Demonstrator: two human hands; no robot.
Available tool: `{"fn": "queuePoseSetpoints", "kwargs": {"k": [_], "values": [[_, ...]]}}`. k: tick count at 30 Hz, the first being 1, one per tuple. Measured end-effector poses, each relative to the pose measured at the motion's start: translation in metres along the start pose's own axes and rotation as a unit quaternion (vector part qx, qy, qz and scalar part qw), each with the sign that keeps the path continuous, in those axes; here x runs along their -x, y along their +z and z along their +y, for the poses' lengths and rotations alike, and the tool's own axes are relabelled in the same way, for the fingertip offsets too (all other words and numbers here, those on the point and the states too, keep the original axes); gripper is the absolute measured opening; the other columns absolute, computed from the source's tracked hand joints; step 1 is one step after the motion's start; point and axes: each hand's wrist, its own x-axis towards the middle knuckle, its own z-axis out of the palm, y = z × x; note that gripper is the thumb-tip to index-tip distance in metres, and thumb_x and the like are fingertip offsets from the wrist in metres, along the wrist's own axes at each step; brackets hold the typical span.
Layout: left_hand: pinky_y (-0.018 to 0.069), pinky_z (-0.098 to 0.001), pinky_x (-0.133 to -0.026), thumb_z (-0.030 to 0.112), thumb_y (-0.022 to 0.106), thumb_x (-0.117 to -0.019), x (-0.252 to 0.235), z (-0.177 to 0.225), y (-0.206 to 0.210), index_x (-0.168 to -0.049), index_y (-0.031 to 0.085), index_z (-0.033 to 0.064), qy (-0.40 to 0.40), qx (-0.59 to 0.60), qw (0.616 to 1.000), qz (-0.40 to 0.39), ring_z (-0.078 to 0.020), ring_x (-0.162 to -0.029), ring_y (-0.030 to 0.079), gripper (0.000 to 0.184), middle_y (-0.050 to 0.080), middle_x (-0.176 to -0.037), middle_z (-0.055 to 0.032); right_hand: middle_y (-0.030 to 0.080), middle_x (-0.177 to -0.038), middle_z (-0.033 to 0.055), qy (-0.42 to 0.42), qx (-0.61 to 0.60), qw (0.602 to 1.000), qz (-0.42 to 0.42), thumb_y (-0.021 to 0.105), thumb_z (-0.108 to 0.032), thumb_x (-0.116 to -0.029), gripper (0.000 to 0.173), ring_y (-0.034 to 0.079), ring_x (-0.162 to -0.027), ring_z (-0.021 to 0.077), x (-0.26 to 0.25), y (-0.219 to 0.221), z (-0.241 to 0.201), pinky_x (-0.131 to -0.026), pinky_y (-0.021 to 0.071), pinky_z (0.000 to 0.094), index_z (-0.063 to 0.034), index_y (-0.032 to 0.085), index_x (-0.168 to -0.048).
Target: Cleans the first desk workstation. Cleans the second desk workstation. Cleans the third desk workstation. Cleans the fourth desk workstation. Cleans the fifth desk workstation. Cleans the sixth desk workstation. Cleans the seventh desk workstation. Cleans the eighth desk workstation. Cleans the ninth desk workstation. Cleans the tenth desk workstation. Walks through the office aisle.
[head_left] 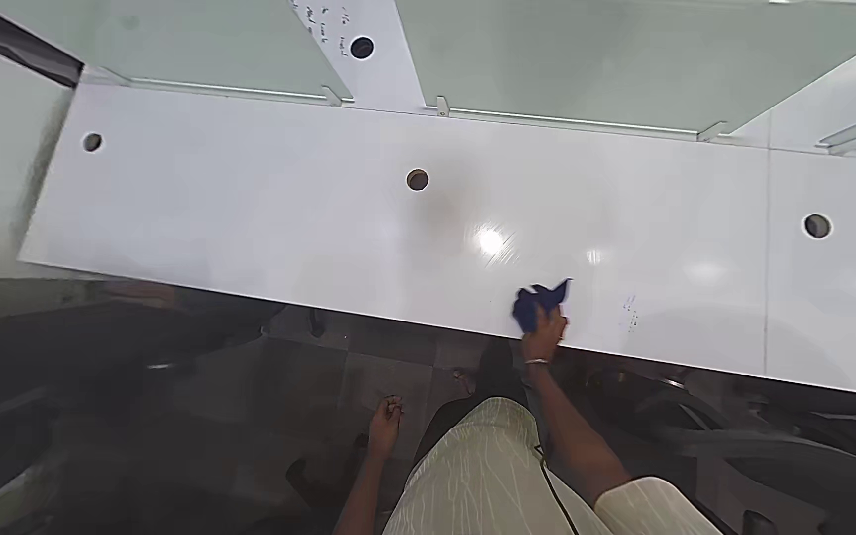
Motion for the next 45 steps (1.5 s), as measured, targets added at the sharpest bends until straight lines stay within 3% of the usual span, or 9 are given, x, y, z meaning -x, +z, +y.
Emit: {"fn": "queuePoseSetpoints", "kwargs": {"k": [3,8,12,17,22,27,30,37,45], "values": [[0.0576,-0.0452,-0.083,0.010,0.052,-0.1045,0.024,-0.034,-0.007,-0.129,0.060,0.0004,-0.009,-0.010,1.000,-0.006,-0.0258,-0.090,0.070,0.027,0.070,-0.108,-0.0177,0.055,-0.150,0.0174,-0.185,-0.062,0.971,-0.136,0.062,0.005,-0.0832,0.055,0.039,-0.147,0.0428,0.046,0.050,-0.096,-0.123,0.0252,0.0625,-0.0199,0.070,-0.132],[0.0571,-0.0474,-0.085,0.012,0.052,-0.1057,0.082,-0.107,-0.023,-0.129,0.060,-0.0030,-0.046,0.065,0.995,0.052,-0.0291,-0.092,0.070,0.029,0.070,-0.109,-0.0208,0.049,-0.156,0.0135,-0.363,-0.046,0.827,-0.427,0.056,0.007,-0.0901,0.060,0.037,-0.150,0.0339,0.085,0.082,-0.215,-0.124,0.0282,0.0517,-0.0213,0.060,-0.143],[0.0528,-0.0558,-0.097,0.025,0.052,-0.1079,0.119,-0.180,-0.008,-0.132,0.061,-0.0017,-0.127,0.102,0.982,0.095,-0.0372,-0.109,0.068,0.037,0.069,-0.119,-0.0238,0.045,-0.154,0.0250,-0.167,-0.297,0.786,-0.516,0.052,0.001,-0.1021,0.051,0.044,-0.145,0.0282,0.143,0.063,-0.256,-0.122,0.0342,0.0388,0.0060,0.040,-0.151],[0.0511,-0.0551,-0.099,0.024,0.057,-0.1057,0.146,-0.228,0.027,-0.123,0.067,-0.0024,-0.190,0.172,0.960,0.117,-0.0357,-0.106,0.068,0.033,0.071,-0.112,-0.0225,0.067,-0.120,0.0170,0.163,-0.482,0.638,-0.578,0.037,-0.036,-0.1117,0.045,0.069,-0.104,0.0257,0.196,0.013,-0.305,-0.088,0.0587,0.0445,-0.0070,0.044,-0.145],[0.0513,-0.0564,-0.098,0.026,0.056,-0.1057,0.154,-0.203,0.004,-0.119,0.069,-0.0004,-0.236,0.191,0.947,0.104,-0.0371,-0.108,0.068,0.032,0.071,-0.113,-0.0227,0.066,-0.127,0.0210,0.109,-0.488,0.512,-0.698,0.012,-0.060,-0.1071,0.074,0.068,-0.112,0.0345,0.207,-0.016,-0.385,-0.091,0.0585,0.0525,-0.0071,0.046,-0.146],[0.0525,-0.0568,-0.097,0.035,0.052,-0.1070,0.117,-0.204,-0.055,-0.127,0.066,0.0050,-0.292,0.286,0.901,0.147,-0.0349,-0.109,0.068,0.039,0.071,-0.116,-0.0191,0.073,-0.108,0.0171,0.042,-0.436,0.399,-0.806,0.030,-0.082,-0.0924,0.085,0.074,-0.088,0.0306,0.208,0.022,-0.472,-0.066,0.0631,0.0454,-0.0124,0.057,-0.134],[0.0519,-0.0554,-0.100,0.033,0.049,-0.1082,0.100,-0.193,-0.108,-0.134,0.062,0.0061,-0.288,0.296,0.898,0.153,-0.0336,-0.113,0.068,0.040,0.070,-0.122,-0.0179,0.074,-0.092,0.0101,0.049,-0.408,0.413,-0.813,0.019,-0.073,-0.1000,0.075,0.072,-0.068,0.0203,0.215,0.044,-0.516,-0.053,0.0595,0.0352,-0.0160,0.062,-0.123],[0.0540,-0.0476,-0.097,0.017,0.052,-0.1049,0.068,-0.140,-0.248,-0.126,0.065,0.0007,-0.130,0.372,0.849,0.352,-0.0289,-0.104,0.069,0.029,0.069,-0.117,-0.0189,0.074,-0.099,0.0047,-0.080,-0.242,0.549,-0.796,0.017,-0.048,-0.1114,0.057,0.072,-0.079,0.0129,0.268,0.091,-0.621,-0.062,0.0612,0.0307,-0.0153,0.059,-0.132],[0.0546,-0.0405,-0.092,0.022,0.051,-0.1044,0.039,-0.199,-0.358,-0.120,0.067,0.0058,-0.088,0.392,0.795,0.455,-0.0206,-0.097,0.067,0.027,0.069,-0.110,-0.0123,0.072,-0.109,0.0119,-0.132,-0.128,0.513,-0.838,0.028,-0.041,-0.1118,0.049,0.072,-0.092,0.0203,0.394,0.159,-0.712,-0.075,0.0622,0.0362,-0.0080,0.054,-0.137]]}}
